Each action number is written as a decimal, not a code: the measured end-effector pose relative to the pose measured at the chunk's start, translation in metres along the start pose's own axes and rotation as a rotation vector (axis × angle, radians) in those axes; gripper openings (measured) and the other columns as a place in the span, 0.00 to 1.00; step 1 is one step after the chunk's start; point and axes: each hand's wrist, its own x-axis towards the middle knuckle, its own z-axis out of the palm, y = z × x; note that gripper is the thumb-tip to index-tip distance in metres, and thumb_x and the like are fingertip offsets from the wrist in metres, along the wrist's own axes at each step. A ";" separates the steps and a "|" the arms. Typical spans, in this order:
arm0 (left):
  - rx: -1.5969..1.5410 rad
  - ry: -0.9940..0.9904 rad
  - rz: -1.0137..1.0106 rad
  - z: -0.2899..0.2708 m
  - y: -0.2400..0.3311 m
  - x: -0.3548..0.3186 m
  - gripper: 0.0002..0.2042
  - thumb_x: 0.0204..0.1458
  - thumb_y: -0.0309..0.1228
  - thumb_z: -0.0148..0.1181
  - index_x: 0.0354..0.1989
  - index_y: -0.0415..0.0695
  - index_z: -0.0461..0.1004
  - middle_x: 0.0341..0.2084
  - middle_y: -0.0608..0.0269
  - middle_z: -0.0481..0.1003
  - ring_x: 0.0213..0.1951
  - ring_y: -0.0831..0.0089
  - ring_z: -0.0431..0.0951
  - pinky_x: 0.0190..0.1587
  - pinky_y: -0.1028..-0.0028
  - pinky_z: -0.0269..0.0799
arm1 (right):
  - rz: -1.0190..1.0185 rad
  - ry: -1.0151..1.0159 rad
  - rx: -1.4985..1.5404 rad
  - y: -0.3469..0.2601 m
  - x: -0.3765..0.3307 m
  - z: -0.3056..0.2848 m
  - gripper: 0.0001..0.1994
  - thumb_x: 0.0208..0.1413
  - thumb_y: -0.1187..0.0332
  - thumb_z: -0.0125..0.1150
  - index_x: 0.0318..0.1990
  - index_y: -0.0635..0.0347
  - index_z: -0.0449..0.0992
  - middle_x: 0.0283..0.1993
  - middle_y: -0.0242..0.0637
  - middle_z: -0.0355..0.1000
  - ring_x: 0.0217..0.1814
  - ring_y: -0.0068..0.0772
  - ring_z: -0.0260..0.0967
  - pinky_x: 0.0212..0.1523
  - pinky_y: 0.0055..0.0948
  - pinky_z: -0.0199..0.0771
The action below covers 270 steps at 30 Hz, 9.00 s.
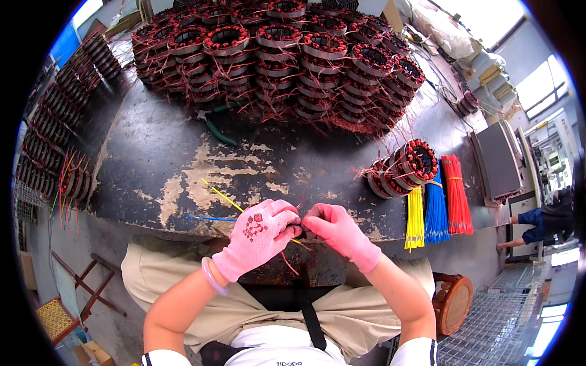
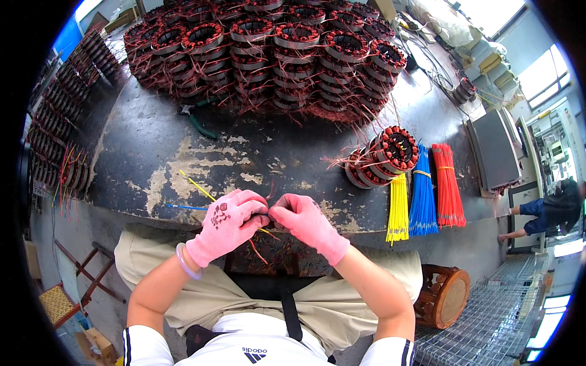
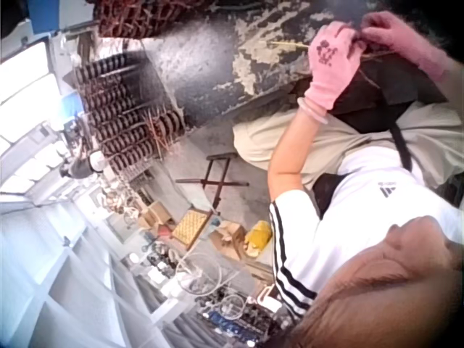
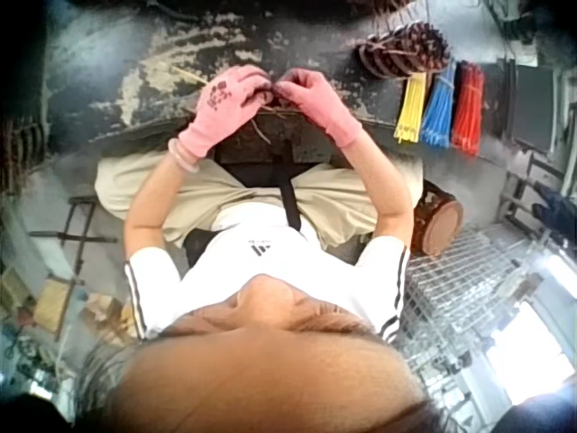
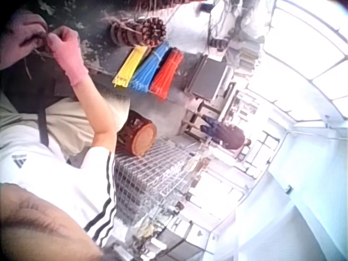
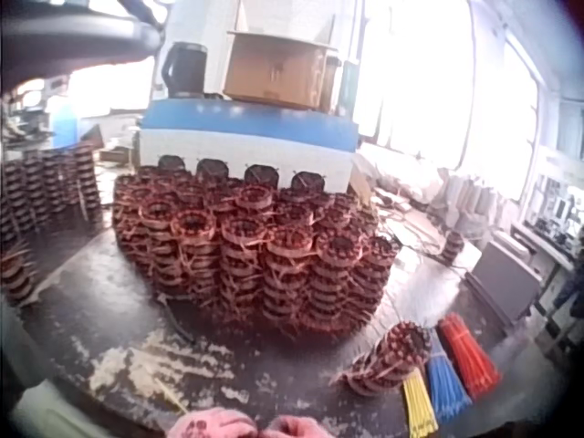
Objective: The person ties colored wires onto copper-wound stator cores using zip ties and trims the excess using pliers before placing the finished components into a stack.
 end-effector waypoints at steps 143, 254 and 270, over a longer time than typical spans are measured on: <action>0.279 0.016 -0.090 -0.012 -0.006 -0.015 0.12 0.61 0.26 0.52 0.50 0.39 0.75 0.47 0.51 0.77 0.51 0.51 0.74 0.57 0.59 0.68 | -0.146 1.473 -1.158 0.067 -0.205 -0.281 0.16 0.52 0.52 0.70 0.36 0.55 0.79 0.41 0.38 0.76 0.43 0.41 0.75 0.45 0.43 0.73; 0.114 0.210 -0.054 -0.005 -0.007 -0.008 0.13 0.57 0.23 0.60 0.51 0.41 0.74 0.36 0.56 0.80 0.39 0.54 0.80 0.43 0.61 0.76 | -0.362 0.462 -0.107 0.017 -0.006 0.016 0.09 0.58 0.68 0.66 0.43 0.63 0.82 0.40 0.36 0.72 0.41 0.26 0.73 0.42 0.25 0.72; 0.139 0.092 -0.063 -0.010 -0.009 -0.010 0.10 0.53 0.24 0.60 0.44 0.43 0.74 0.38 0.57 0.78 0.41 0.53 0.79 0.43 0.60 0.76 | -0.654 0.470 -0.532 0.003 -0.003 0.037 0.06 0.49 0.73 0.67 0.36 0.57 0.83 0.36 0.35 0.75 0.43 0.42 0.72 0.47 0.38 0.71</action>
